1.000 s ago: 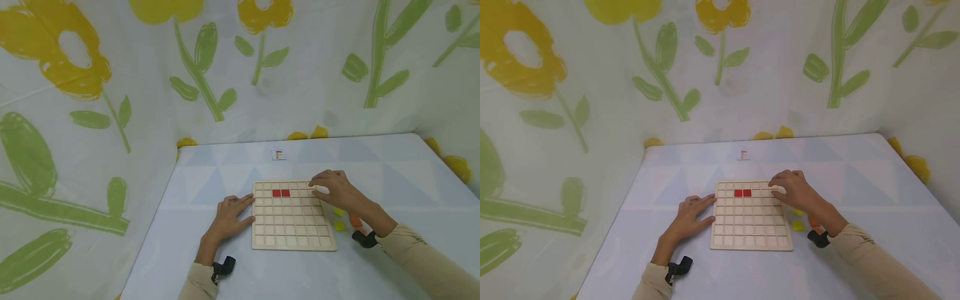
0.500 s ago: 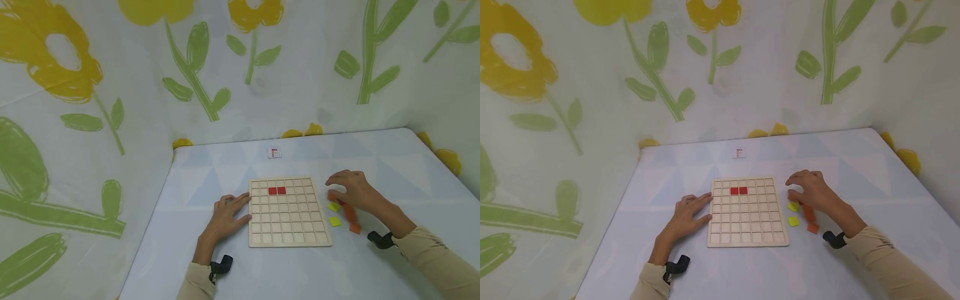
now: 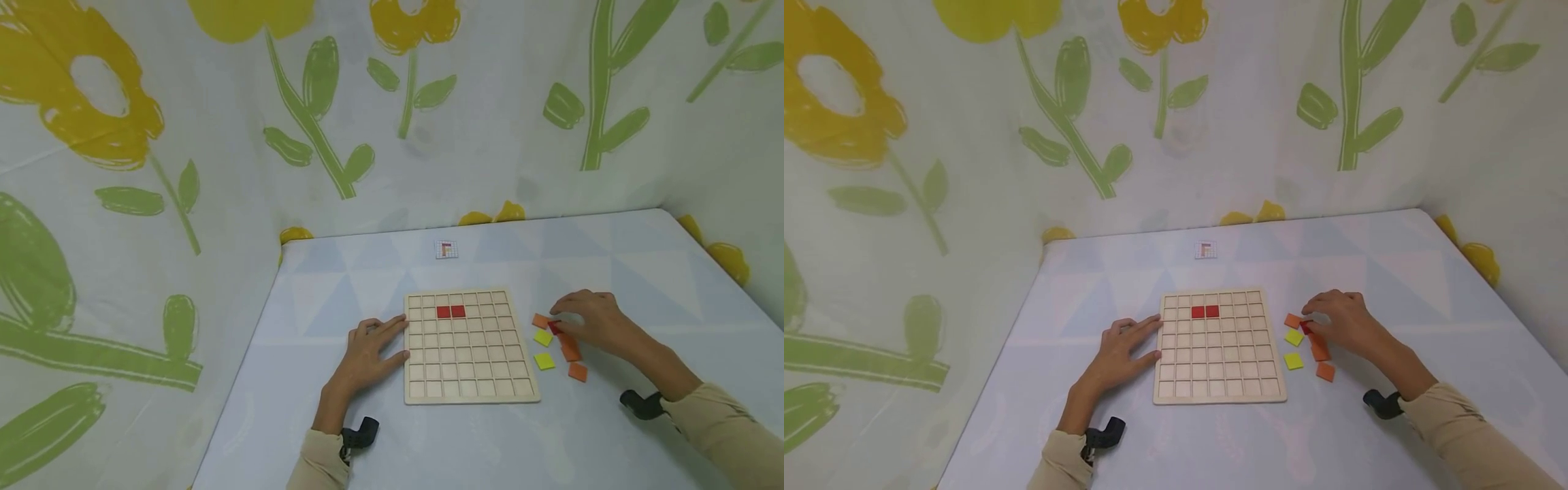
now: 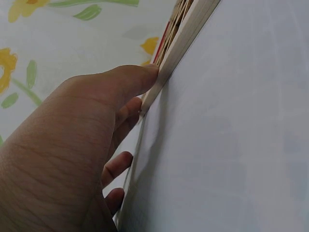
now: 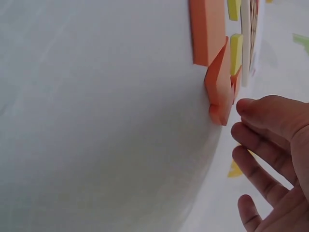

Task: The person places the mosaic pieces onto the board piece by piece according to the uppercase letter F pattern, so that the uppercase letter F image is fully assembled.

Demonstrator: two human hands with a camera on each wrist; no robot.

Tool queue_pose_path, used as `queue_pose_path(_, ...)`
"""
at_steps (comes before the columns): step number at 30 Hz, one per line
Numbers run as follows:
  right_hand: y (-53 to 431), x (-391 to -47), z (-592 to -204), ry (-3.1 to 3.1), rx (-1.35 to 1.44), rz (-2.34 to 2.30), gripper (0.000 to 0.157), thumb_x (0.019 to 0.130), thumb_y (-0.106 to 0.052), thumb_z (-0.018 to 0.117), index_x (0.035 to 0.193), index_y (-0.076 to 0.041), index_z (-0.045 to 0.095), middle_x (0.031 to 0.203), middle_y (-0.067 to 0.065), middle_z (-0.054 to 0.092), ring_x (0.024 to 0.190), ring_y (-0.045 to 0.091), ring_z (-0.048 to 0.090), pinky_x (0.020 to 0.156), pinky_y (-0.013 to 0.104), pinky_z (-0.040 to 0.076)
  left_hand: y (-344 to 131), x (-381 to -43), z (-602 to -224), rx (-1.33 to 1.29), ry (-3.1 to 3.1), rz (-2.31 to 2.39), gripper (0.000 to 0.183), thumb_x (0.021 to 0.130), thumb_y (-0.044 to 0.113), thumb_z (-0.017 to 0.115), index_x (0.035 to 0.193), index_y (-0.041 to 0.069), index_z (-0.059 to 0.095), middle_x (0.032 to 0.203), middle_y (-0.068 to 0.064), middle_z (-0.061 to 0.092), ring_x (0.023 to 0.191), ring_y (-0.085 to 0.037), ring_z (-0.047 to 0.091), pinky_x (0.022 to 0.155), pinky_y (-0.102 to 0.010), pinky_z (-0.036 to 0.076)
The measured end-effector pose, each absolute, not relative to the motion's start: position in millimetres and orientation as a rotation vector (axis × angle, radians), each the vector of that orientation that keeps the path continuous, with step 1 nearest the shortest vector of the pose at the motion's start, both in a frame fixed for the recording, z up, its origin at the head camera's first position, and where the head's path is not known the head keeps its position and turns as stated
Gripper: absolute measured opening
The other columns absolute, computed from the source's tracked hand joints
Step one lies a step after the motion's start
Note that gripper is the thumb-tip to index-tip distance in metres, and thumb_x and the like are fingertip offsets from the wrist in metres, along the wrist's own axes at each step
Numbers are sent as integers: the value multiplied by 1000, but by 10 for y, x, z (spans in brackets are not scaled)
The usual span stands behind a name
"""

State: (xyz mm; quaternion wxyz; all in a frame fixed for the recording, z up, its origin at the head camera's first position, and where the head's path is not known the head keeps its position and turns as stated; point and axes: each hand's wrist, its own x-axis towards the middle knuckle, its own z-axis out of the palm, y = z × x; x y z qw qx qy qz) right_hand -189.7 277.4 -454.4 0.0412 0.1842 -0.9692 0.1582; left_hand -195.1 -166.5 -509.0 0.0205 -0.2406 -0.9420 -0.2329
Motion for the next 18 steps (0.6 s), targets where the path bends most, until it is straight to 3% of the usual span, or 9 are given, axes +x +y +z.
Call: queue_pose_path(18,2901,-1860,-4629,-2969,642,522,25,78,-10,84,102,-11,77,108,11,71,107,37,58,86,62,36,-1668,-1957,-5083,-753,-2926,-729,63,95,56,58,152,34,45,155,21,38,131,-22,37,97,-48,29)
